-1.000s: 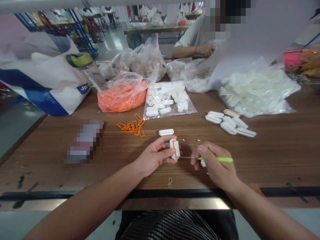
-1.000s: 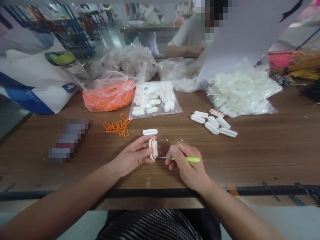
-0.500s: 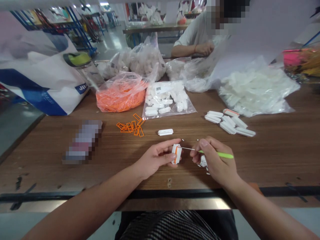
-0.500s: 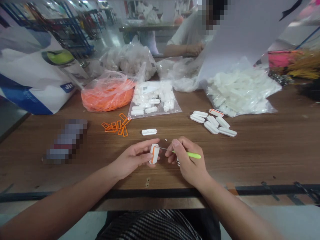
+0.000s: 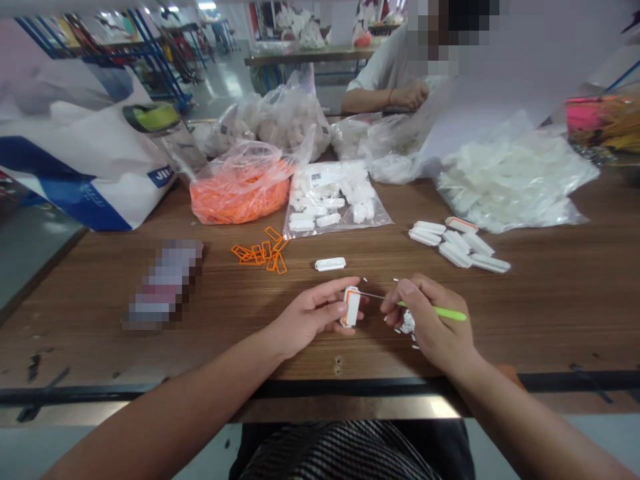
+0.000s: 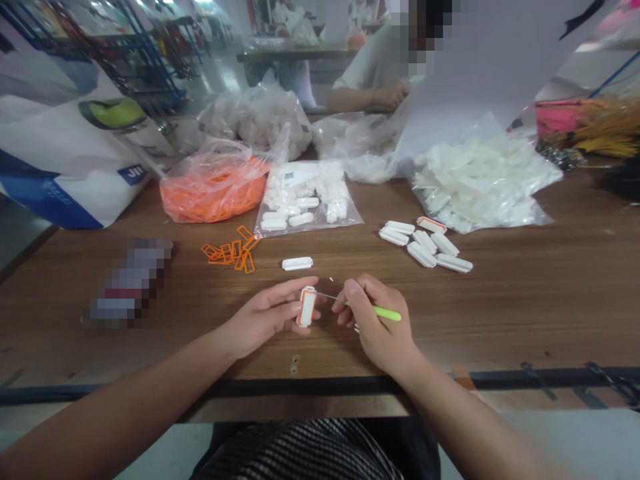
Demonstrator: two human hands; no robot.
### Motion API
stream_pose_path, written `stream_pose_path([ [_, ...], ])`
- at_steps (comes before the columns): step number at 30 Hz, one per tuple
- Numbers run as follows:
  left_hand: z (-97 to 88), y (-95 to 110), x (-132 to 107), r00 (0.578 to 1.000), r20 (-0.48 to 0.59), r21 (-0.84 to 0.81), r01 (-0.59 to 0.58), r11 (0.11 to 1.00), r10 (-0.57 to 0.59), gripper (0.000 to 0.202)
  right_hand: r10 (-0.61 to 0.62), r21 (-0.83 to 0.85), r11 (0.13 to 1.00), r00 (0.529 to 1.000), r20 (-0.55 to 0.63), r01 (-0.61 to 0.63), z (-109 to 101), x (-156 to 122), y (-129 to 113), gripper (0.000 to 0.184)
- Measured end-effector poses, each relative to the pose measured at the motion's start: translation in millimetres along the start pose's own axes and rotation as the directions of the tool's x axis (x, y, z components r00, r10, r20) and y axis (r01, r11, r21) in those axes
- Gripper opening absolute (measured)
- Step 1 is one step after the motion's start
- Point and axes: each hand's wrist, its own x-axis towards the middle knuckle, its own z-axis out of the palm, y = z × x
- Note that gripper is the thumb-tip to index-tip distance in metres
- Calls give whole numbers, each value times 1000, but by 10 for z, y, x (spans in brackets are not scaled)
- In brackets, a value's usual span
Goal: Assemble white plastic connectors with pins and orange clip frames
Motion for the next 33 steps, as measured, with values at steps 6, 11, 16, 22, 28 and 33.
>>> stream_pose_path([
  [6, 20, 5, 9, 1000, 7, -61, -14, 998, 15, 36, -195, -270, 942, 980, 48, 200, -21, -28, -50, 32],
  [11, 32, 23, 11, 999, -25, -99, -37, 994, 35, 35, -450, -406, 763, 864, 224, 503, 42, -116, -84, 23],
  [16, 32, 41, 11, 998, -51, -117, -42, 992, 36, 34, -519, -388, 696, 796, 311, 605, 78, -154, -86, 20],
  [22, 20, 30, 44, 995, -95, -150, -40, 988, 25, 38, -432, -332, 796, 859, 273, 506, 24, -128, -123, 25],
  [28, 32, 43, 44, 994, -107, -145, -25, 989, 9, 41, -296, -270, 901, 936, 189, 340, 6, -127, -133, 29],
  [33, 28, 52, 38, 994, -113, -147, -12, 989, -5, 45, -212, -235, 939, 961, 179, 251, 7, -122, -78, 32],
])
